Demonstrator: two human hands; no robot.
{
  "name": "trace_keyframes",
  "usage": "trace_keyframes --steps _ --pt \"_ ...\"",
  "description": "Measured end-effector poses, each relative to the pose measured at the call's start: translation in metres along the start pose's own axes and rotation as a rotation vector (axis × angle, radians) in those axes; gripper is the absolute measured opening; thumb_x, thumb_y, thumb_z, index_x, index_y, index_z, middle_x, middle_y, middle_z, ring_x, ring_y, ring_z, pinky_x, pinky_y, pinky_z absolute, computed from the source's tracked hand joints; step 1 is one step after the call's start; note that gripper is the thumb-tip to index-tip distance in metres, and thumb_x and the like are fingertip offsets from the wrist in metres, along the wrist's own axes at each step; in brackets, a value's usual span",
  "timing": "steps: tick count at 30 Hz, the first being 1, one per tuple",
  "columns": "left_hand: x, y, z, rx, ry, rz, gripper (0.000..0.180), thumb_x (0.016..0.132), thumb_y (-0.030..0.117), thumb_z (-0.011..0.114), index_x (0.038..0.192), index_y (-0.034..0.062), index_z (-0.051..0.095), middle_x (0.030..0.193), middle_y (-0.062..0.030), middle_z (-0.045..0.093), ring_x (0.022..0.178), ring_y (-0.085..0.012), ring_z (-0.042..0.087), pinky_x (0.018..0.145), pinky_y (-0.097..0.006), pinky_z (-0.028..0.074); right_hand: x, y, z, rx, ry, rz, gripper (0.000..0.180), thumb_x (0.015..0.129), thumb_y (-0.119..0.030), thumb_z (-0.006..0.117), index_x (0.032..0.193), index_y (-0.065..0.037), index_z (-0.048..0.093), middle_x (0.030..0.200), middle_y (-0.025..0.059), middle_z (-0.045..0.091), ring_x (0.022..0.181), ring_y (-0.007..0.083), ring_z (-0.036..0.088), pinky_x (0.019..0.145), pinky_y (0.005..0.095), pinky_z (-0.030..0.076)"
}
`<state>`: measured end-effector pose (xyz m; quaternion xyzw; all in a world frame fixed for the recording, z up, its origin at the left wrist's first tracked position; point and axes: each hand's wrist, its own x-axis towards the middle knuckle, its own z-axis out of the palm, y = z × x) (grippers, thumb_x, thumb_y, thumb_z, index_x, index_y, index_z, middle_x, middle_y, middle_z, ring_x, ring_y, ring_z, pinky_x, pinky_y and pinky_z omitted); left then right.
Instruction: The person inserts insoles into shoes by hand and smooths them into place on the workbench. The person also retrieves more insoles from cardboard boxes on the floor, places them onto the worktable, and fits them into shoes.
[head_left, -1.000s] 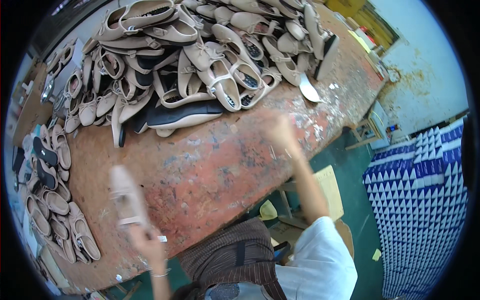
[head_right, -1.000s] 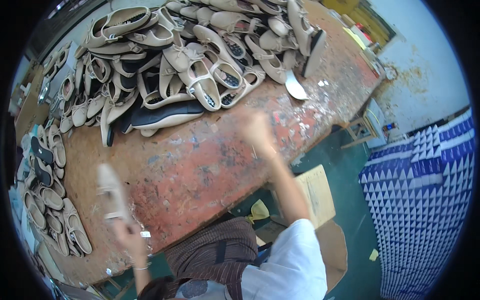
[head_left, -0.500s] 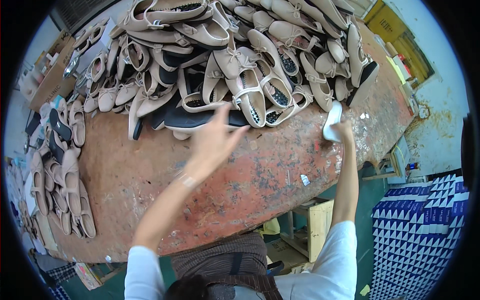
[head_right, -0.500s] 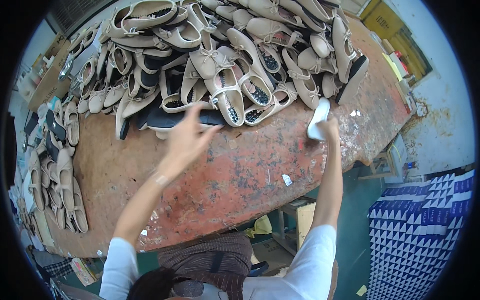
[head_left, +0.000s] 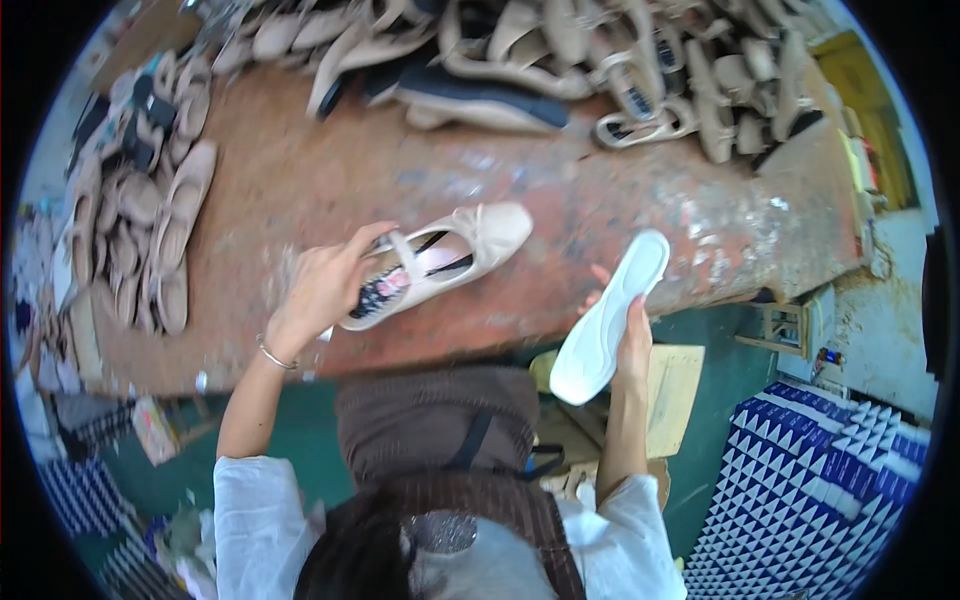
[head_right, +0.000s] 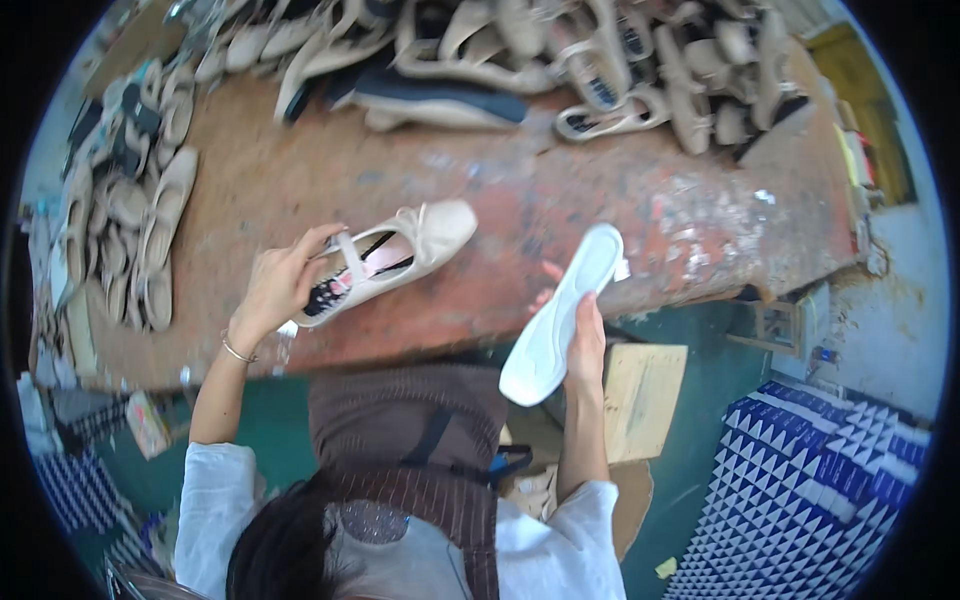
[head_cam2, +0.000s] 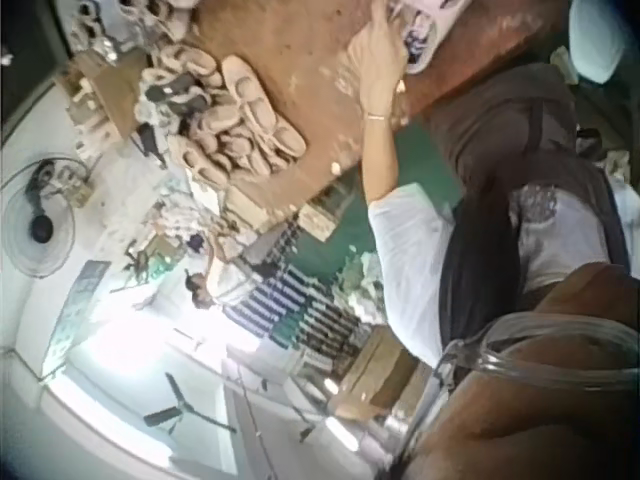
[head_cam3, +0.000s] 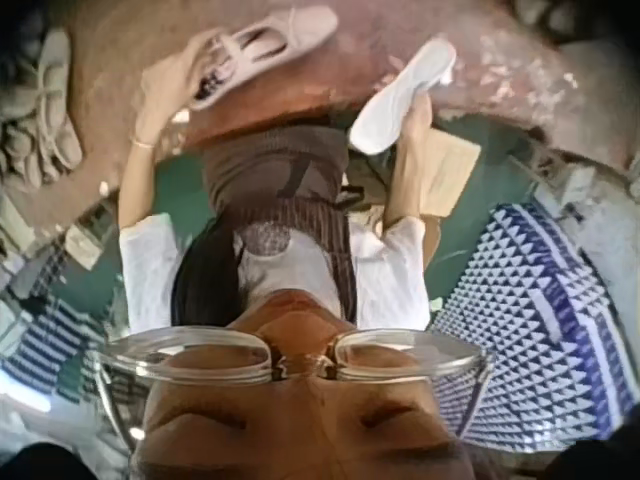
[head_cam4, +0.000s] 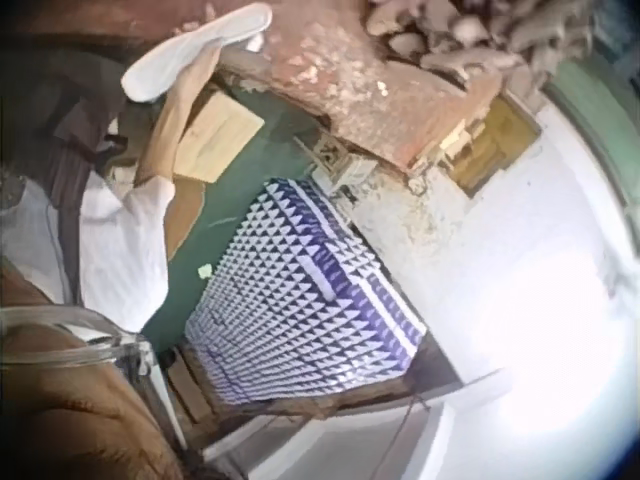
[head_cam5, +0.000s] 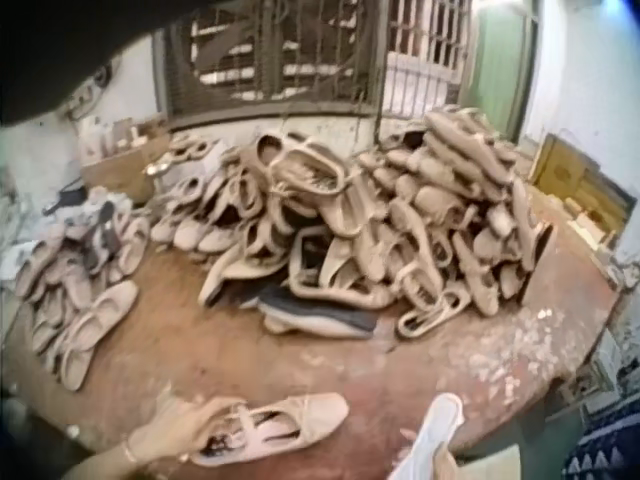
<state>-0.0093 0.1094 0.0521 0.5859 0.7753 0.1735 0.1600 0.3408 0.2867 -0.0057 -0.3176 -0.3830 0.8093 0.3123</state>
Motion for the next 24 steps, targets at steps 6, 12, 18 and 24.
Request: trace_keyframes --steps 6,12,18,24 --pt "-0.126 -0.055 0.043 0.213 0.489 -0.474 0.028 0.089 0.017 0.066 0.115 0.006 0.063 0.093 -0.0136 0.065 0.088 -0.0336 0.063 0.074 -0.044 0.051 0.003 0.019 0.124 -1.543 -0.403 -0.641 0.055 0.089 -0.021 0.062 0.139 -0.002 0.051 0.125 0.018 0.054 0.102 0.0325 0.051 0.092 0.0444 0.039" --pt "-0.143 -0.032 0.077 -0.225 0.741 -0.761 0.045 0.085 0.02 0.076 0.122 -0.0011 0.062 0.096 -0.0122 0.058 0.069 -0.0192 0.058 0.061 -0.032 0.049 0.029 0.079 0.183 -1.536 -0.652 -0.87 0.034 0.072 -0.005 0.068 0.104 -0.009 0.074 0.115 0.0097 0.064 0.101 0.0275 0.058 0.093 0.0437 0.042" --pt "-0.144 -0.038 0.076 -0.473 0.792 -0.719 0.061 0.07 0.014 0.089 0.122 -0.0049 0.062 0.1 -0.0088 0.055 0.076 -0.0147 0.061 0.063 -0.026 0.054 0.032 0.129 0.224 -1.302 -0.76 -0.708 0.024 0.07 -0.002 0.073 0.092 -0.007 0.076 0.111 0.0097 0.068 0.102 0.0282 0.063 0.089 0.041 0.05" --pt "-0.147 -0.052 0.081 -0.527 0.815 -0.7 0.059 0.068 0.012 0.09 0.118 -0.005 0.065 0.097 -0.0068 0.055 0.07 -0.0105 0.058 0.054 -0.023 0.051 0.034 0.15 0.249 -1.246 -0.752 -0.698 0.018 0.072 -0.003 0.068 0.089 -0.002 0.072 0.099 0.0097 0.066 0.094 0.028 0.063 0.083 0.0398 0.052"
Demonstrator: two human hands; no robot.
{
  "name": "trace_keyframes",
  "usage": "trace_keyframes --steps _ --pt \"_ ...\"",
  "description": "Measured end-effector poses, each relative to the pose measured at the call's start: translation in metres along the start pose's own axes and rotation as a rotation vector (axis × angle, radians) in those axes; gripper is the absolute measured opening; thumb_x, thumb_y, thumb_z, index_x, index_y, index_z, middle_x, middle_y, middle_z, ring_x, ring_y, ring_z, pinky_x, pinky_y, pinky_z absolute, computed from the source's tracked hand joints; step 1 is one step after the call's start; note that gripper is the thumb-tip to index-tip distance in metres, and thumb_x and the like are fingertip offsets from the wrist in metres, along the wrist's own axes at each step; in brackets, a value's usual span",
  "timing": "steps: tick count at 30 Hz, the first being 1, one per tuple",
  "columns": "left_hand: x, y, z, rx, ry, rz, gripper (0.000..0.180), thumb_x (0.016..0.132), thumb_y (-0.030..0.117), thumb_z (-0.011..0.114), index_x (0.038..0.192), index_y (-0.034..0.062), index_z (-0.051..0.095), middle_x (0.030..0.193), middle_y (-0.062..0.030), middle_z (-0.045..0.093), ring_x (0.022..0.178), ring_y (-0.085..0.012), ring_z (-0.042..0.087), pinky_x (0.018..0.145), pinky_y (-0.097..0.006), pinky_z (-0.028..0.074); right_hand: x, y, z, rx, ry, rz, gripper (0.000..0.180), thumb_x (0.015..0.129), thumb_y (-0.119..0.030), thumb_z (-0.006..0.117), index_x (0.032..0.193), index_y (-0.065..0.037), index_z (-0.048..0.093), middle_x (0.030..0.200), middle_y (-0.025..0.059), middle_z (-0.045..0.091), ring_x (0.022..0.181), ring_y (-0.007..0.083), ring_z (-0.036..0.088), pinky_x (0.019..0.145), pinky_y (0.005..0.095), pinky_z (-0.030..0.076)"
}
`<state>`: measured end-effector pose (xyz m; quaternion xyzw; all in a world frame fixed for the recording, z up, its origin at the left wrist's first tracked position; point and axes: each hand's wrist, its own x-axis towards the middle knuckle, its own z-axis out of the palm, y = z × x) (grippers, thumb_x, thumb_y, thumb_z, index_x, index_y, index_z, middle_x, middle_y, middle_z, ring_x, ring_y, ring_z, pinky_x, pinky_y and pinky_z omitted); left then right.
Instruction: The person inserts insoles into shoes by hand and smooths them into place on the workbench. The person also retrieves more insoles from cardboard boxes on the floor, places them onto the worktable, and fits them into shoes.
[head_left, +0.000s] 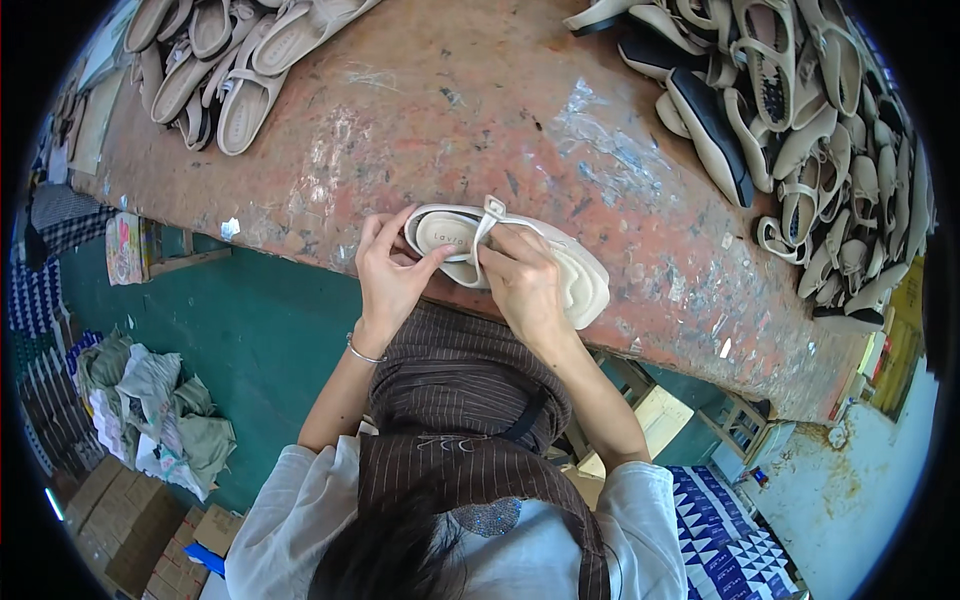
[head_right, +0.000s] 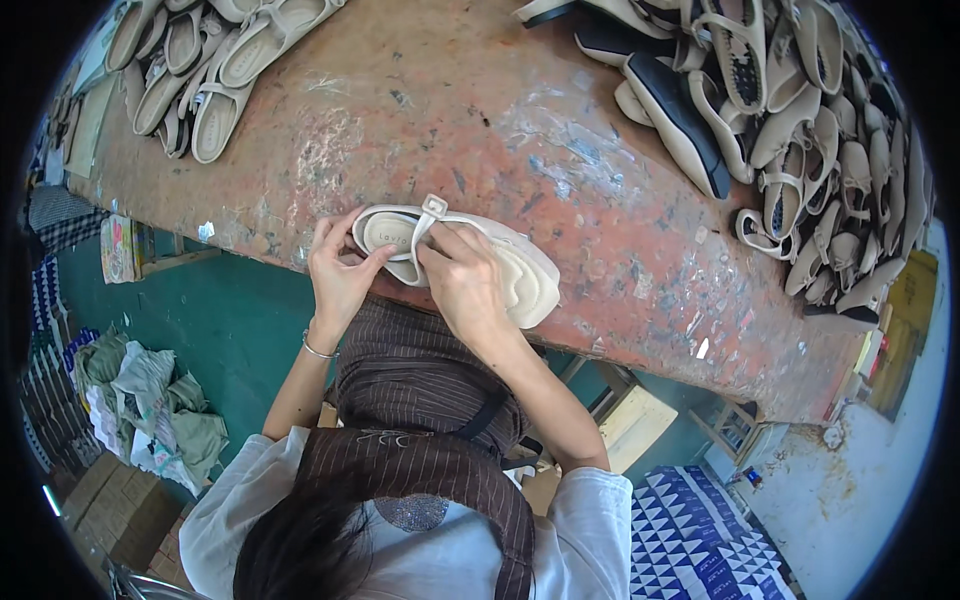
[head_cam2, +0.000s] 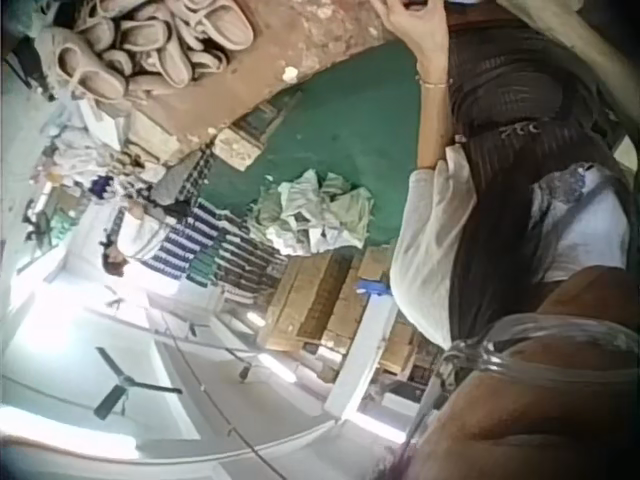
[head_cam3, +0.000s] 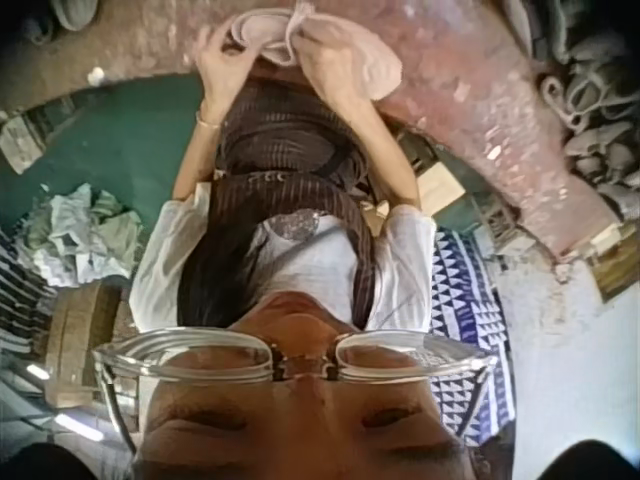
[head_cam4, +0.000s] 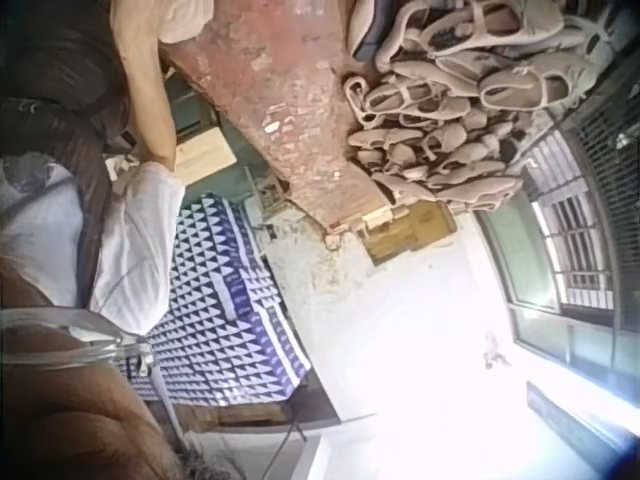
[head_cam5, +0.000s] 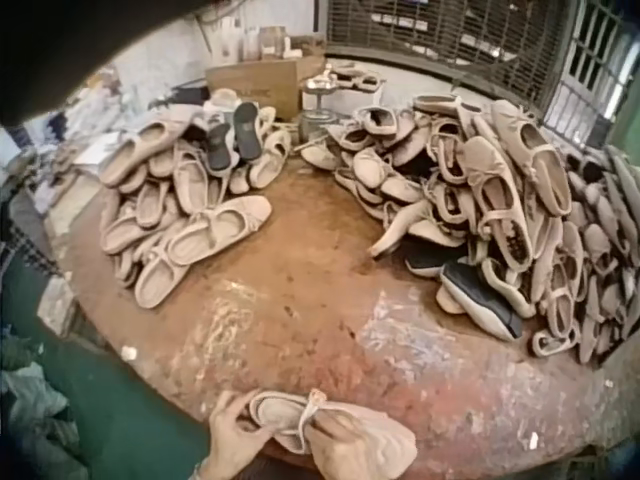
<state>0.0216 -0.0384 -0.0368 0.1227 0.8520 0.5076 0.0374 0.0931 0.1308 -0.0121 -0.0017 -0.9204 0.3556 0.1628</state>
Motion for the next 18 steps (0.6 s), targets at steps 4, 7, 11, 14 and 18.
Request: trace_keyframes --steps 4,7,11,14,18 --pt "0.007 0.0 0.001 -0.032 0.009 -0.042 0.052 0.068 0.012 0.09 0.112 -0.0049 0.068 0.092 -0.0062 0.056 0.064 -0.0092 0.054 0.053 -0.023 0.049 0.005 0.004 0.013 0.022 -0.053 0.061 0.018 0.072 -0.002 0.068 0.089 -0.002 0.072 0.093 0.0087 0.065 0.09 0.0281 0.062 0.08 0.0396 0.052" --pt "0.012 -0.006 0.003 -0.043 0.024 -0.047 0.045 0.068 0.011 0.09 0.104 -0.0057 0.069 0.086 -0.0052 0.057 0.059 -0.0083 0.053 0.051 -0.023 0.045 0.006 0.003 0.014 -0.018 -0.097 0.061 0.018 0.071 -0.001 0.067 0.089 -0.002 0.072 0.096 0.0095 0.064 0.09 0.0281 0.062 0.08 0.0397 0.052" --pt "0.019 -0.014 0.004 -0.082 -0.023 -0.108 0.034 0.071 0.008 0.087 0.095 -0.0066 0.067 0.083 -0.0042 0.057 0.056 -0.0069 0.052 0.048 -0.022 0.041 0.006 0.001 0.019 -0.095 -0.073 -0.009 0.021 0.071 -0.002 0.066 0.091 0.0 0.071 0.099 0.0103 0.064 0.091 0.0279 0.062 0.082 0.0394 0.052" --pt "0.025 -0.01 0.003 -0.27 -0.051 -0.268 0.022 0.076 0.003 0.083 0.086 -0.0064 0.066 0.081 -0.005 0.059 0.055 -0.0057 0.052 0.047 -0.022 0.04 0.002 0.007 0.017 -0.16 -0.086 -0.114 0.027 0.07 -0.004 0.065 0.097 0.002 0.069 0.1 0.0109 0.064 0.091 0.0282 0.062 0.084 0.0394 0.052" --pt "0.028 -0.01 0.004 -0.212 -0.038 -0.256 0.012 0.079 -0.001 0.077 0.079 -0.0052 0.065 0.072 -0.0064 0.06 0.054 -0.0065 0.051 0.048 -0.025 0.039 0.005 0.014 0.005 -0.093 -0.441 -0.213 0.043 0.074 -0.007 0.061 0.117 -0.001 0.066 0.107 0.0101 0.066 0.095 0.0247 0.065 0.085 0.0362 0.052"
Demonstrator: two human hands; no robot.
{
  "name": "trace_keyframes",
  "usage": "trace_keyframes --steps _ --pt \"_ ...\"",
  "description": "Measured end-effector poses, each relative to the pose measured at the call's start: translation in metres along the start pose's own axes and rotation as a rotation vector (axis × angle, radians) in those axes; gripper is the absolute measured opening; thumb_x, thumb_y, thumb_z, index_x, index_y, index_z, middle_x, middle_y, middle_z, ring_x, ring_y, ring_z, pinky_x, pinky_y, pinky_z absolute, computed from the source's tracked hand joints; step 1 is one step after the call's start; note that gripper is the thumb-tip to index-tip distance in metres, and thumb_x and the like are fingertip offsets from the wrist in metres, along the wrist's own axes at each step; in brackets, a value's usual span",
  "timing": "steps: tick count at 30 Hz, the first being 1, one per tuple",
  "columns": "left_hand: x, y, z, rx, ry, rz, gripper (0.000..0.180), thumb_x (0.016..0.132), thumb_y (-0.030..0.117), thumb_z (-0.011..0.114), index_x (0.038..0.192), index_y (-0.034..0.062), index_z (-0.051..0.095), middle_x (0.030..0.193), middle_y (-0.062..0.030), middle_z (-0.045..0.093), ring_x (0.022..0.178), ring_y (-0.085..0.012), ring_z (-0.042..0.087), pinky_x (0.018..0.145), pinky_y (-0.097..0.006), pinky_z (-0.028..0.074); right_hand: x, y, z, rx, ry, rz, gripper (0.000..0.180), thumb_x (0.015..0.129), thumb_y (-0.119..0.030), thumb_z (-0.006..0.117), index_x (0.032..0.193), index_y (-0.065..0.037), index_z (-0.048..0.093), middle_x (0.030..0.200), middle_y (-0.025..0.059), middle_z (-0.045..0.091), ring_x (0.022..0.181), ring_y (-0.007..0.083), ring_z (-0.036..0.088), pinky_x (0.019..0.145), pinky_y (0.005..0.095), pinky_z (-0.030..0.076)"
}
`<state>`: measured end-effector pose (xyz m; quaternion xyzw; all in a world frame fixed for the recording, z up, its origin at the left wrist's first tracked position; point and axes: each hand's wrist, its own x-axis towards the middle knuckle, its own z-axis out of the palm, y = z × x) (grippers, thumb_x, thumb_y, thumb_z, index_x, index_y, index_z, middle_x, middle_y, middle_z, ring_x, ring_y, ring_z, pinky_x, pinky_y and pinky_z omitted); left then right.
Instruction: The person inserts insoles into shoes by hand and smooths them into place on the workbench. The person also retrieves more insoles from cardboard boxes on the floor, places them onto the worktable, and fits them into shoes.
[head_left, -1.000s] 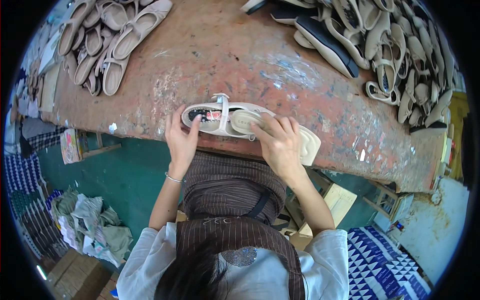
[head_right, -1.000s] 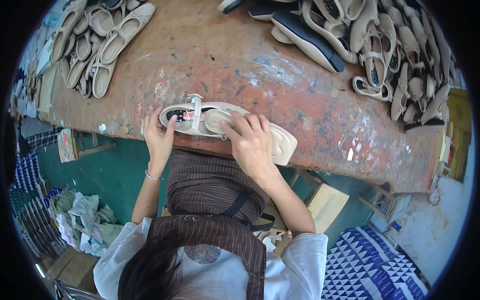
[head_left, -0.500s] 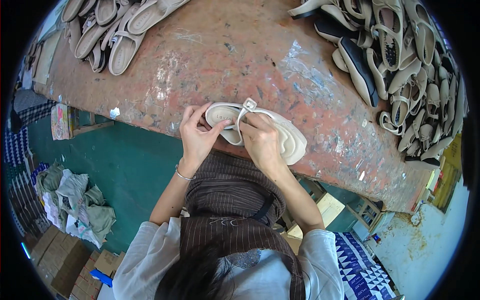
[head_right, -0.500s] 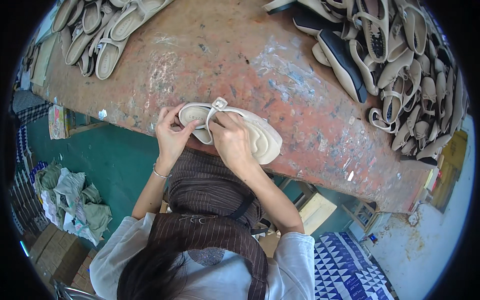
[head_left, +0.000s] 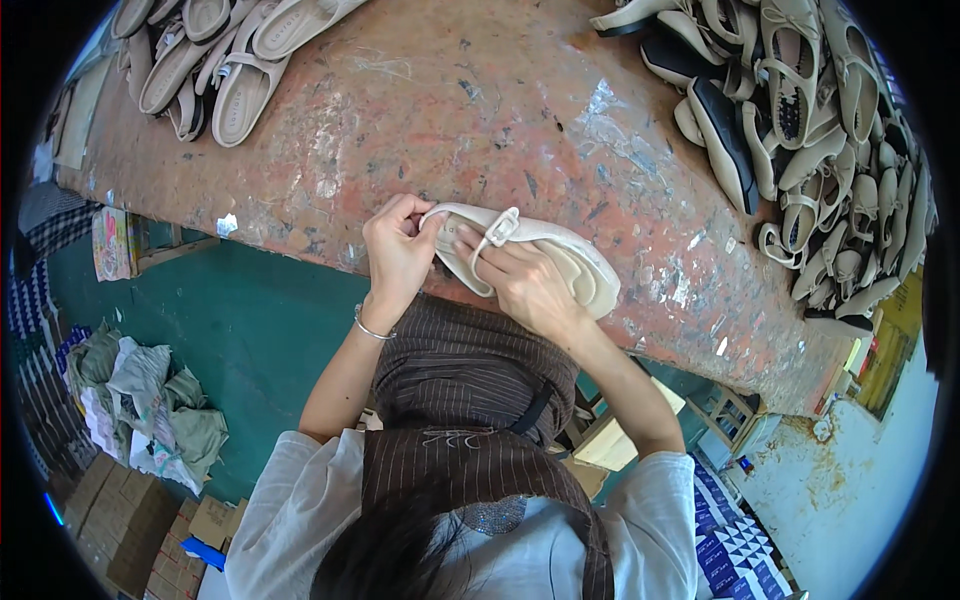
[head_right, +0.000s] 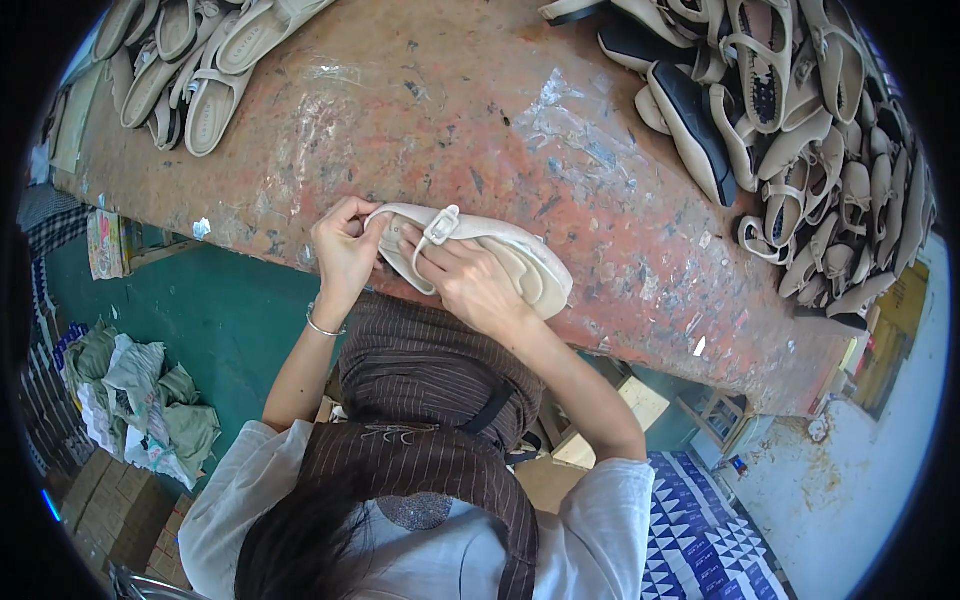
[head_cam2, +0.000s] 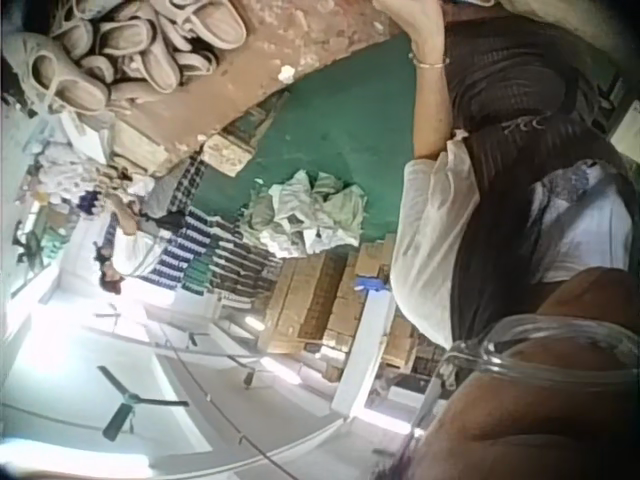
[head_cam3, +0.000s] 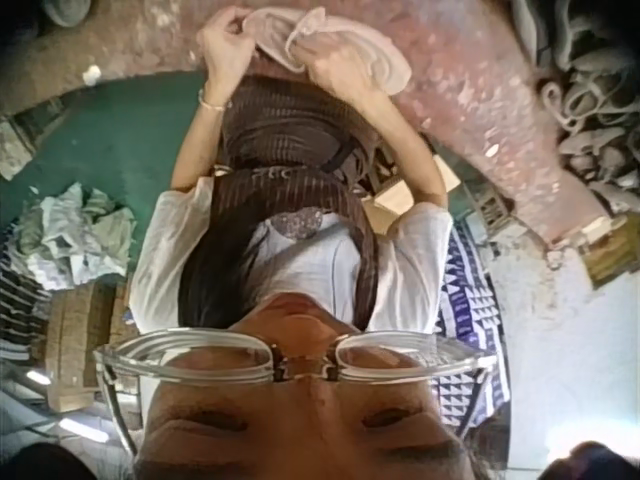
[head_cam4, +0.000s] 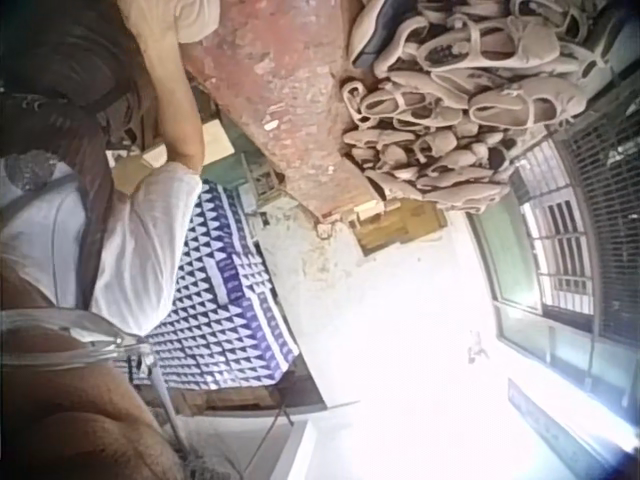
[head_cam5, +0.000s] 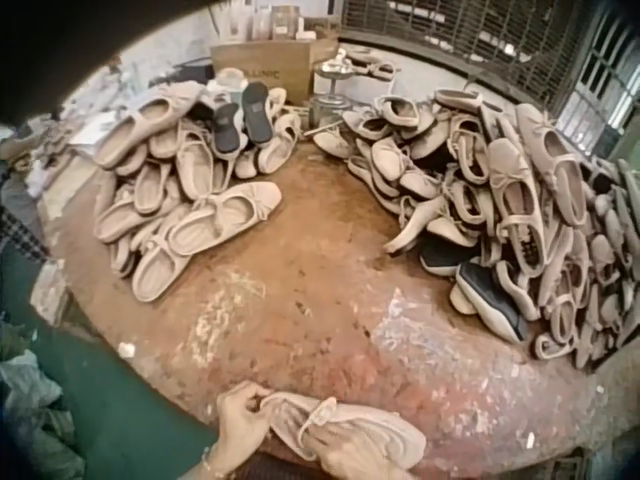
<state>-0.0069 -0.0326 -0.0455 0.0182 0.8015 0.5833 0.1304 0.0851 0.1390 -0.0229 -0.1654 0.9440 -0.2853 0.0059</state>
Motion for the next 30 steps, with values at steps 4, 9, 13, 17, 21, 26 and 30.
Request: trace_keyframes --steps 4,9,13,17,21,26,30 --pt "0.005 -0.003 0.001 0.153 0.015 0.092 0.011 0.078 -0.002 0.073 0.078 -0.0041 0.063 0.067 -0.009 0.058 0.054 -0.0116 0.051 0.05 -0.029 0.039 0.006 -0.005 0.0 -0.006 -0.012 0.032 0.048 0.079 -0.007 0.056 0.127 -0.003 0.062 0.107 0.0129 0.068 0.098 0.0266 0.066 0.087 0.0354 0.052" --pt "0.004 -0.001 0.0 0.196 -0.018 0.14 0.014 0.08 0.004 0.071 0.077 -0.0027 0.06 0.068 -0.0133 0.058 0.054 -0.0217 0.052 0.053 -0.034 0.042 -0.019 -0.031 -0.012 -0.294 0.089 0.293 0.035 0.073 -0.007 0.059 0.103 0.009 0.069 0.116 0.019 0.069 0.121 0.0287 0.06 0.118 0.0442 0.028" --pt "-0.011 0.007 -0.002 0.305 -0.039 0.235 0.013 0.084 0.004 0.066 0.077 -0.001 0.057 0.061 -0.0165 0.056 0.053 -0.0291 0.056 0.052 -0.04 0.043 -0.011 -0.024 -0.022 -0.244 0.199 0.339 0.03 0.068 -0.005 0.062 0.096 0.001 0.073 0.105 0.0155 0.071 0.113 0.0292 0.062 0.117 0.0494 0.027" --pt "-0.066 0.013 0.011 0.445 -0.243 0.32 0.01 0.083 0.004 0.061 0.081 0.0002 0.052 0.069 -0.0234 0.06 0.063 -0.0414 0.062 0.057 -0.051 0.047 -0.015 0.005 -0.045 -0.555 0.719 0.724 0.032 0.081 -0.008 0.066 0.111 -0.001 0.069 0.106 0.0134 0.071 0.121 0.0306 0.057 0.114 0.0599 0.022" --pt "-0.103 0.041 0.034 0.674 -0.352 0.402 0.017 0.082 0.014 0.069 0.078 0.0061 0.055 0.077 -0.0135 0.066 0.073 -0.0319 0.066 0.059 -0.044 0.051 -0.003 0.006 -0.095 0.401 0.628 0.951 0.044 0.08 -0.011 0.072 0.122 -0.001 0.064 0.119 0.0173 0.066 0.109 0.0303 0.064 0.093 0.0409 0.049" --pt "-0.122 0.029 0.053 0.666 -0.502 0.737 0.051 0.077 0.021 0.071 0.122 0.0003 0.061 0.134 -0.0195 0.051 0.133 -0.0409 0.04 0.114 -0.061 0.022 -0.052 -0.044 -0.044 -0.011 0.525 0.483 0.023 0.067 0.006 0.067 0.084 -0.002 0.054 0.125 0.0279 0.059 0.117 0.0397 0.06 0.1 0.051 0.048" --pt "-0.123 0.013 0.061 0.936 -0.605 0.724 0.069 0.083 0.03 0.063 0.143 0.0013 0.044 0.144 -0.0184 0.044 0.142 -0.039 0.029 0.117 -0.066 0.008 -0.061 -0.055 0.004 -0.075 0.499 0.572 0.048 0.077 0.006 0.062 0.125 0.002 0.057 0.13 0.0223 0.061 0.125 0.0353 0.057 0.115 0.0613 0.022"
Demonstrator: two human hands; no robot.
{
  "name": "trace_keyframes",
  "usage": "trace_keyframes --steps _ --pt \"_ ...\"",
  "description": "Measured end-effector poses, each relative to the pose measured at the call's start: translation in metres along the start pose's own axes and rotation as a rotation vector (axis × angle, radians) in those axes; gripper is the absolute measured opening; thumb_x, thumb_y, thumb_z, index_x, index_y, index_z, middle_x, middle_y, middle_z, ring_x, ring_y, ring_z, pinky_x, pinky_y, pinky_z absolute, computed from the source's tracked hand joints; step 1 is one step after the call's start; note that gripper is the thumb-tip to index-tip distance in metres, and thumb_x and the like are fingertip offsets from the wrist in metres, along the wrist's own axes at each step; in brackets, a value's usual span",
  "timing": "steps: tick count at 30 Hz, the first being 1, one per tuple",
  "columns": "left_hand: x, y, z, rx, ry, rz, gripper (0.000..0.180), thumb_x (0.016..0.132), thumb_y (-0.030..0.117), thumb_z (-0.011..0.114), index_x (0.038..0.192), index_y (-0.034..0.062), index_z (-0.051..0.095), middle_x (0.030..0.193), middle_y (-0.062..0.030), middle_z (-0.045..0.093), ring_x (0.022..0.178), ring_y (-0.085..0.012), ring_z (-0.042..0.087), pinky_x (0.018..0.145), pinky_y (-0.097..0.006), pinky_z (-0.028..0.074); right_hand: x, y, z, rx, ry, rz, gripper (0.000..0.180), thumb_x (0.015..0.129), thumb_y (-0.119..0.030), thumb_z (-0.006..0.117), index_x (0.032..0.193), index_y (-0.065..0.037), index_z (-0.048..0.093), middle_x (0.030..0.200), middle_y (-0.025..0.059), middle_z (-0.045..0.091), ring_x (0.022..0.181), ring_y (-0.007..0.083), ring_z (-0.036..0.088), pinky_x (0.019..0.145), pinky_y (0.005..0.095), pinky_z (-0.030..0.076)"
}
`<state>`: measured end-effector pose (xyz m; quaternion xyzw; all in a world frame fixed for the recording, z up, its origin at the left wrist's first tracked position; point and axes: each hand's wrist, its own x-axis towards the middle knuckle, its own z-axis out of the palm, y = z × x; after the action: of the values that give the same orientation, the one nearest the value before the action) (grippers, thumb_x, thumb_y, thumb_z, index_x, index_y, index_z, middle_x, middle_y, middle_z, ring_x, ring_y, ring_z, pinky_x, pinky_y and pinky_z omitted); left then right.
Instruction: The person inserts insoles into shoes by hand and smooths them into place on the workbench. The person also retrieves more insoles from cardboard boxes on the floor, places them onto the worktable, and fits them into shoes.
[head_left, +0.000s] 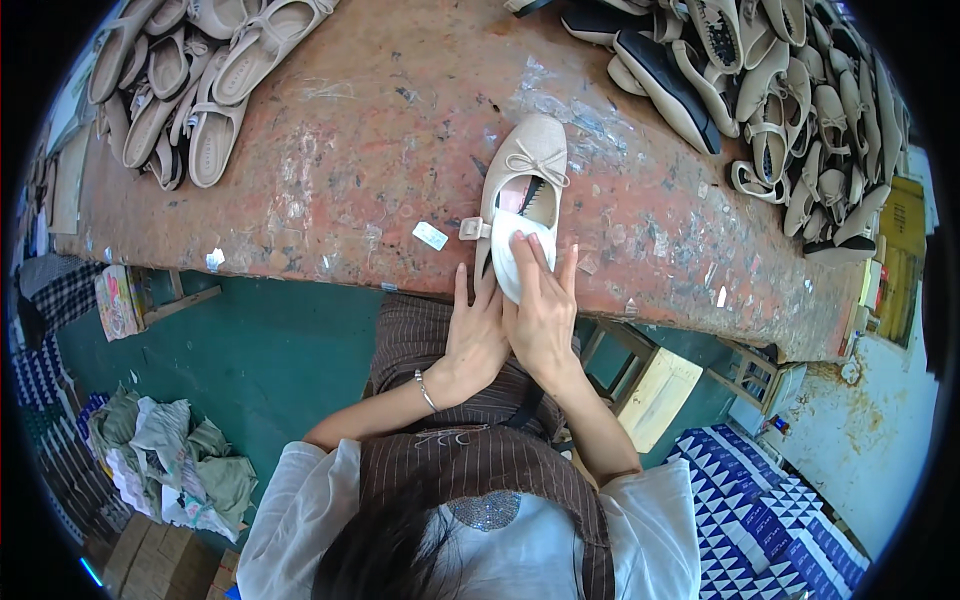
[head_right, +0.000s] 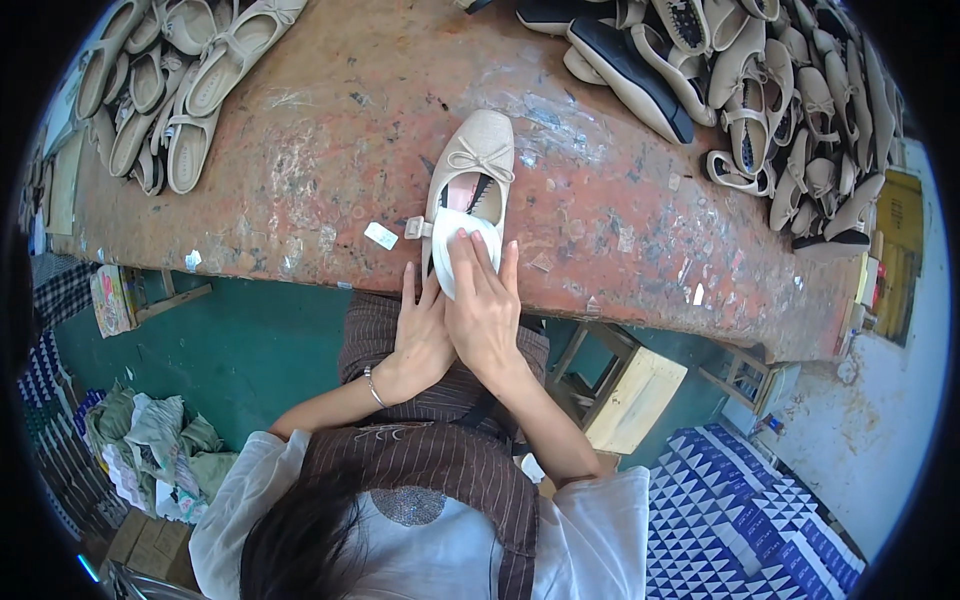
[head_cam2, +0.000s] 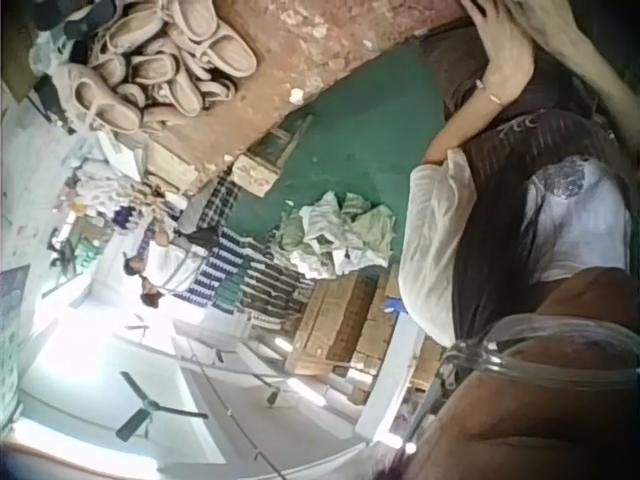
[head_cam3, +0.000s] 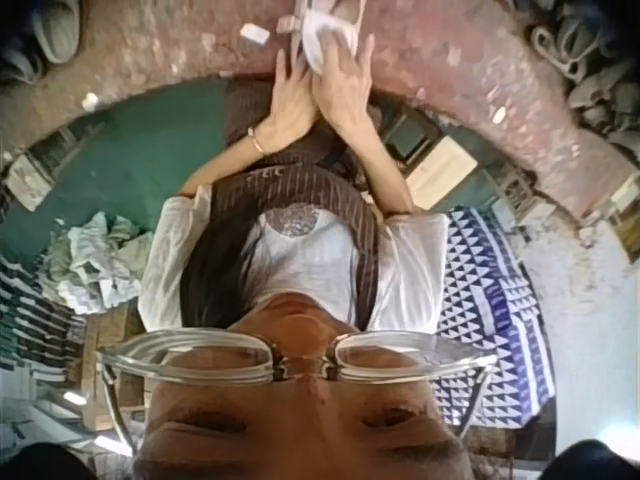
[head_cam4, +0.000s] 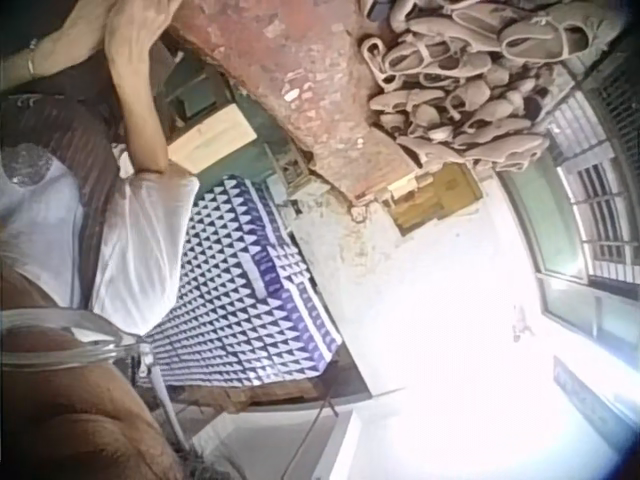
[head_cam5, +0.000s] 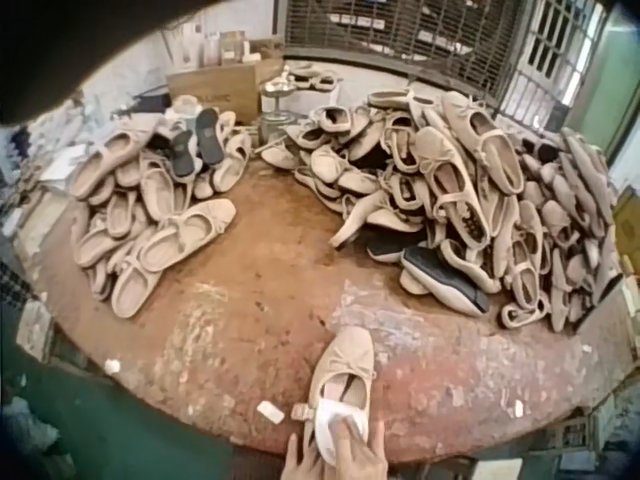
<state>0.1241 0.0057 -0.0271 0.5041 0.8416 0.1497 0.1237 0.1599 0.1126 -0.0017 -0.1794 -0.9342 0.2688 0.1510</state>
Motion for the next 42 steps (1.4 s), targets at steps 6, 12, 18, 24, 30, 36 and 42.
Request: trace_keyframes --steps 6,12,18,24,30,36,42 --pt "-0.001 -0.002 0.007 -0.009 -0.039 -0.017 0.058 0.087 0.015 0.053 0.141 -0.0054 0.045 0.145 -0.0212 0.044 0.143 -0.0347 0.03 0.115 -0.06 0.023 0.078 0.023 0.032 -0.268 -0.008 -0.076 0.03 0.079 0.004 0.053 0.109 0.004 0.058 0.106 0.0174 0.064 0.106 0.0351 0.061 0.114 0.0581 0.026" --pt "-0.003 -0.001 0.009 -0.13 0.137 -0.001 0.049 0.084 0.016 0.061 0.127 -0.0067 0.057 0.135 -0.0224 0.051 0.138 -0.0393 0.036 0.112 -0.058 0.029 0.033 0.014 0.027 -0.296 -0.053 -0.073 0.055 0.087 -0.005 0.053 0.139 0.01 0.044 0.14 0.0294 0.049 0.137 0.0392 0.043 0.117 0.0561 0.023" --pt "0.002 -0.002 0.007 -0.035 0.093 -0.017 0.05 0.087 0.016 0.054 0.13 -0.0085 0.053 0.142 -0.0228 0.047 0.143 -0.0375 0.03 0.114 -0.056 0.027 0.092 0.028 0.024 -0.295 -0.214 0.023 0.031 0.081 -0.001 0.052 0.111 0.006 0.056 0.101 0.0209 0.062 0.103 0.0377 0.059 0.115 0.057 0.025" --pt "-0.003 -0.004 0.014 -0.174 0.088 -0.011 0.051 0.085 0.015 0.055 0.131 -0.0056 0.055 0.141 -0.0224 0.048 0.142 -0.0375 0.031 0.115 -0.056 0.026 0.023 0.002 0.025 -0.294 -0.114 -0.017 0.066 0.077 -0.001 0.055 0.139 0.014 0.041 0.138 0.0323 0.05 0.137 0.04 0.043 0.119 0.0567 0.019" --pt "0.001 -0.019 0.005 -0.102 0.124 -0.006 0.045 0.085 0.013 0.051 0.123 -0.009 0.057 0.135 -0.0228 0.053 0.138 -0.039 0.037 0.113 -0.053 0.028 0.081 0.007 0.04 -0.522 0.021 -0.089 0.034 0.082 -0.008 0.052 0.112 0.005 0.058 0.103 0.0217 0.063 0.109 0.0348 0.06 0.117 0.0579 0.019" --pt "0.01 0.0 -0.001 0.167 0.057 0.055 0.051 0.089 0.019 0.047 0.136 -0.0016 0.053 0.144 -0.0169 0.048 0.136 -0.0313 0.042 0.111 -0.053 0.032 0.102 0.046 0.026 -0.576 -0.272 -0.075 0.013 0.074 -0.007 0.057 0.074 0.0 0.068 0.073 0.0165 0.066 0.079 0.0323 0.067 0.119 0.0613 0.007" --pt "0.028 -0.009 0.008 -0.221 0.391 -0.111 0.043 0.083 0.02 0.066 0.122 0.0013 0.06 0.13 -0.0165 0.054 0.128 -0.0331 0.045 0.107 -0.052 0.034 0.086 0.045 0.024 -0.406 -0.107 -0.278 0.014 0.082 -0.007 0.056 0.08 0.0 0.068 0.072 0.0174 0.063 0.092 0.0338 0.066 0.116 0.067 0.01"
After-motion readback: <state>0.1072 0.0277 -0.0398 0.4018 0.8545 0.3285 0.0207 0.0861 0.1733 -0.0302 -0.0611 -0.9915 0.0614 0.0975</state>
